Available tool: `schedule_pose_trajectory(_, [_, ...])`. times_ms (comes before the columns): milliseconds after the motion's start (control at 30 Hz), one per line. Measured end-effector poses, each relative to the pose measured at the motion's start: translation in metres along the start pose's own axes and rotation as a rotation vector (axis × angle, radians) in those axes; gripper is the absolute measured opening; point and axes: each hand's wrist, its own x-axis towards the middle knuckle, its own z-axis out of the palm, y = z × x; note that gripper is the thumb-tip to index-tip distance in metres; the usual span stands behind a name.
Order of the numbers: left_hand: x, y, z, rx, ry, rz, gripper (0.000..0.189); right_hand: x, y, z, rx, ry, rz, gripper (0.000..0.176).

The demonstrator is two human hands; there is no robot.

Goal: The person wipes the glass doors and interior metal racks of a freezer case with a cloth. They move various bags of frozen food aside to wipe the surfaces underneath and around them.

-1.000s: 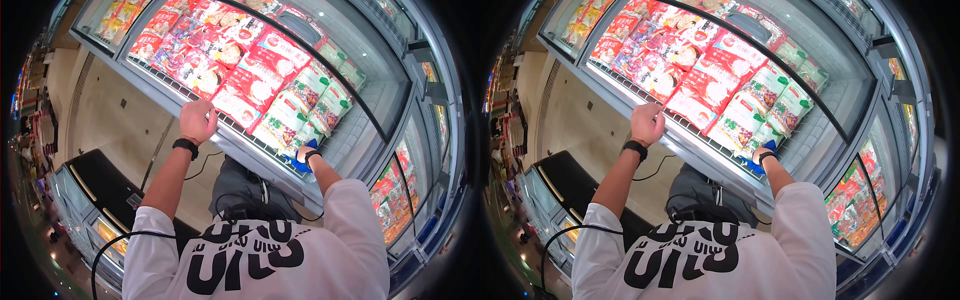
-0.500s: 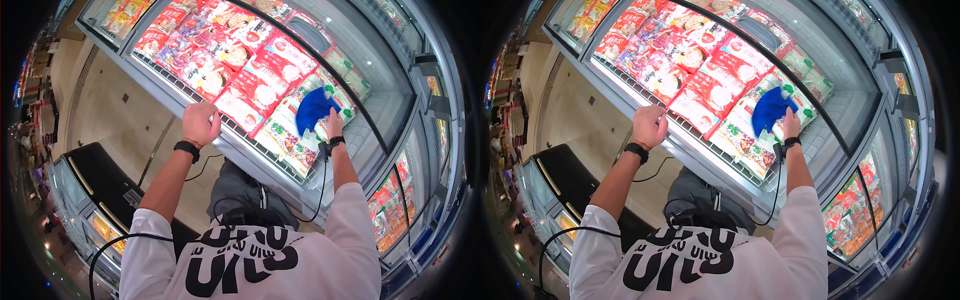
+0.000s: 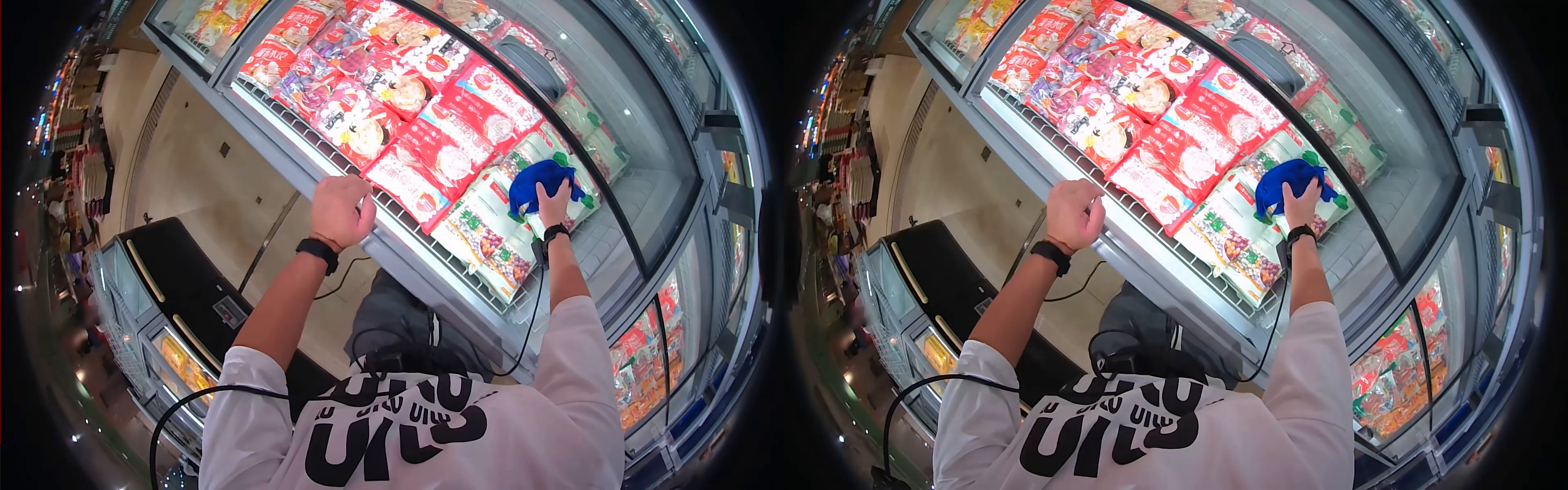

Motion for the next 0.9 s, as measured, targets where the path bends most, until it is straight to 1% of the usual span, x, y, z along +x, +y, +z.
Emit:
schedule_pose_trajectory(33, [0.001, 0.001, -0.001, 0.007, -0.004, 0.006, 0.007, 0.004, -0.004, 0.002, 0.067, -0.049, 0.032, 0.097])
schedule_pose_trajectory(67, [0.002, 0.000, -0.001, 0.015, -0.005, 0.006, 0.007, 0.010, -0.003, 0.007, 0.074, -0.052, 0.031, 0.097])
schedule_pose_trajectory(133, [0.001, -0.002, 0.000, -0.007, -0.052, -0.010, 0.008, 0.024, 0.001, 0.016, -0.041, -0.084, 0.012, 0.096])
schedule_pose_trajectory(167, [0.002, -0.002, 0.000, -0.003, -0.059, -0.009, 0.008, 0.031, 0.003, 0.019, -0.087, -0.087, -0.034, 0.096])
schedule_pose_trajectory(267, [0.002, -0.003, 0.002, 0.023, -0.076, -0.025, 0.008, 0.041, 0.006, 0.031, -0.055, -0.027, -0.099, 0.079])
schedule_pose_trajectory(300, [0.003, -0.003, 0.002, 0.033, -0.047, 0.000, 0.008, 0.038, 0.005, 0.034, -0.051, -0.034, -0.093, 0.079])
schedule_pose_trajectory(367, [0.001, -0.001, 0.002, 0.044, -0.029, 0.018, 0.009, 0.025, 0.002, 0.037, 0.013, 0.042, -0.181, 0.064])
schedule_pose_trajectory(400, [0.002, -0.002, 0.001, 0.039, -0.042, 0.012, 0.009, 0.018, -0.004, 0.039, 0.014, 0.039, -0.175, 0.064])
schedule_pose_trajectory(467, [0.000, -0.002, 0.002, 0.030, -0.060, 0.004, 0.009, -0.002, -0.016, 0.040, -0.046, -0.022, -0.331, 0.060])
schedule_pose_trajectory(500, [0.000, -0.002, 0.002, 0.027, -0.058, -0.006, 0.009, -0.014, -0.024, 0.041, -0.091, -0.024, -0.442, 0.061])
schedule_pose_trajectory(533, [0.001, -0.003, 0.003, 0.024, -0.052, -0.014, 0.009, -0.026, -0.028, 0.046, 0.004, -0.111, -0.508, 0.065])
schedule_pose_trajectory(600, [0.002, 0.000, 0.001, 0.034, -0.038, -0.006, 0.009, -0.042, -0.038, 0.051, -0.021, -0.247, -0.615, 0.068])
schedule_pose_trajectory(667, [0.003, 0.002, 0.000, 0.037, -0.012, -0.005, 0.009, -0.044, -0.046, 0.046, -0.015, -0.357, -0.659, 0.068])
schedule_pose_trajectory(733, [0.002, 0.002, -0.002, 0.020, -0.068, -0.033, 0.009, -0.031, -0.049, 0.035, -0.082, -0.372, -0.695, 0.069])
schedule_pose_trajectory(800, [0.001, 0.000, 0.000, 0.041, -0.055, -0.022, 0.009, -0.008, -0.046, 0.030, -0.256, -0.251, -0.812, 0.069])
schedule_pose_trajectory(833, [0.002, 0.000, -0.001, 0.038, -0.037, -0.009, 0.010, 0.009, -0.032, 0.036, -0.275, -0.176, -0.706, 0.066])
schedule_pose_trajectory(867, [0.000, 0.000, -0.001, 0.036, -0.025, -0.001, 0.010, 0.020, -0.021, 0.038, -0.200, -0.101, -0.578, 0.061])
schedule_pose_trajectory(900, [-0.002, 0.000, -0.001, 0.040, -0.031, -0.011, 0.010, 0.033, -0.011, 0.038, -0.202, -0.062, -0.529, 0.060])
